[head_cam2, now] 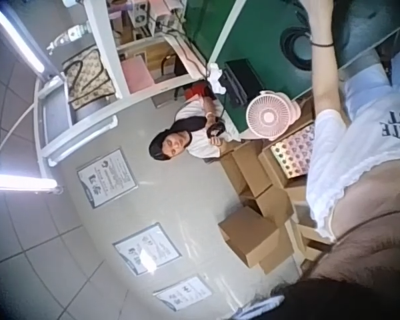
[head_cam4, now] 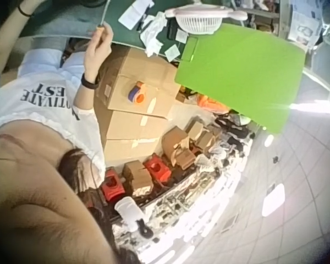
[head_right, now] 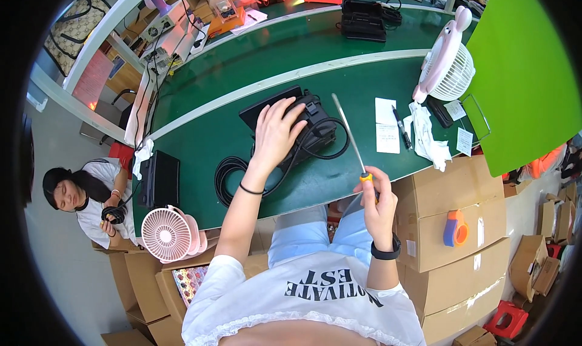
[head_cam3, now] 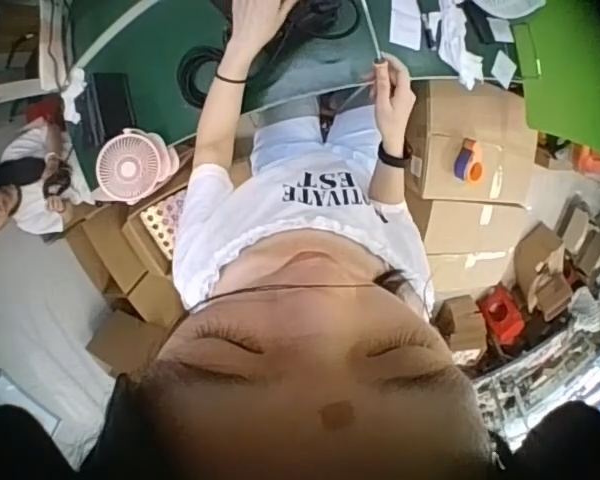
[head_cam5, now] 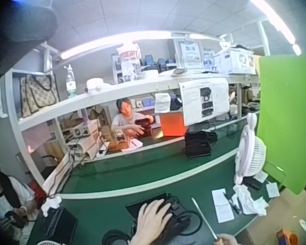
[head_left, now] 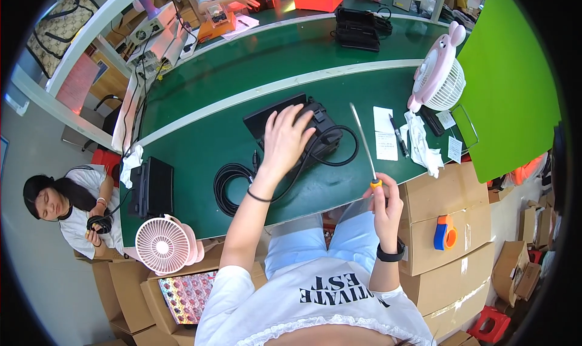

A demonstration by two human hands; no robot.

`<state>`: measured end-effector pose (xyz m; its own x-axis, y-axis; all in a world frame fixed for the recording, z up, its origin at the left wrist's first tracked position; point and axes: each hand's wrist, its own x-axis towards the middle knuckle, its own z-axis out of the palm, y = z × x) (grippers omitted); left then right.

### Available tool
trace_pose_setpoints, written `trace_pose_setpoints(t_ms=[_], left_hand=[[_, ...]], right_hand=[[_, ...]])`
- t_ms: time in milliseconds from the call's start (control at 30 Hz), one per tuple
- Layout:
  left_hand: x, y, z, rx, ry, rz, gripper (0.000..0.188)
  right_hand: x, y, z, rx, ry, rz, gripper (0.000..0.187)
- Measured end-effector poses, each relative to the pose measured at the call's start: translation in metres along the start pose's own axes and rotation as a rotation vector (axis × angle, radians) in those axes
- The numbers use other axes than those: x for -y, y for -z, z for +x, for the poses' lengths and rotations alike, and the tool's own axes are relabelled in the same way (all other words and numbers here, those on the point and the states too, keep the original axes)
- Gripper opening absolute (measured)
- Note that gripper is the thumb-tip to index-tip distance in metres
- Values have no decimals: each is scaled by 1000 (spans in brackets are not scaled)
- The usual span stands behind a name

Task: Assemble internal components into a black plastic housing and secure them using a screwdriver.

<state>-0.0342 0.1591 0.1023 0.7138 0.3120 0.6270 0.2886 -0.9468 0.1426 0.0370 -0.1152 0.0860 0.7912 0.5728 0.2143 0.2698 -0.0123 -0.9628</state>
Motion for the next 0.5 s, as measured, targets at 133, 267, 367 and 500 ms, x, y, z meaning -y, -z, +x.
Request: trace_pose_setpoints(t_ms=[133,267,367,500], left_hand=[[-37,21,-23,97,-117,-362,49],[-67,32,-58,235,10,-757,56],[-68,34,-82,472,-82,-914,42],[-59,17,-123,915,-199,-760,23]], right_hand=[[-5,4,4,-32,-33,15,26],[-12,9,8,-56,-59,37,26],[-11,13,12,-6,-76,3,25],[3,8,12,81,114,-345,23]])
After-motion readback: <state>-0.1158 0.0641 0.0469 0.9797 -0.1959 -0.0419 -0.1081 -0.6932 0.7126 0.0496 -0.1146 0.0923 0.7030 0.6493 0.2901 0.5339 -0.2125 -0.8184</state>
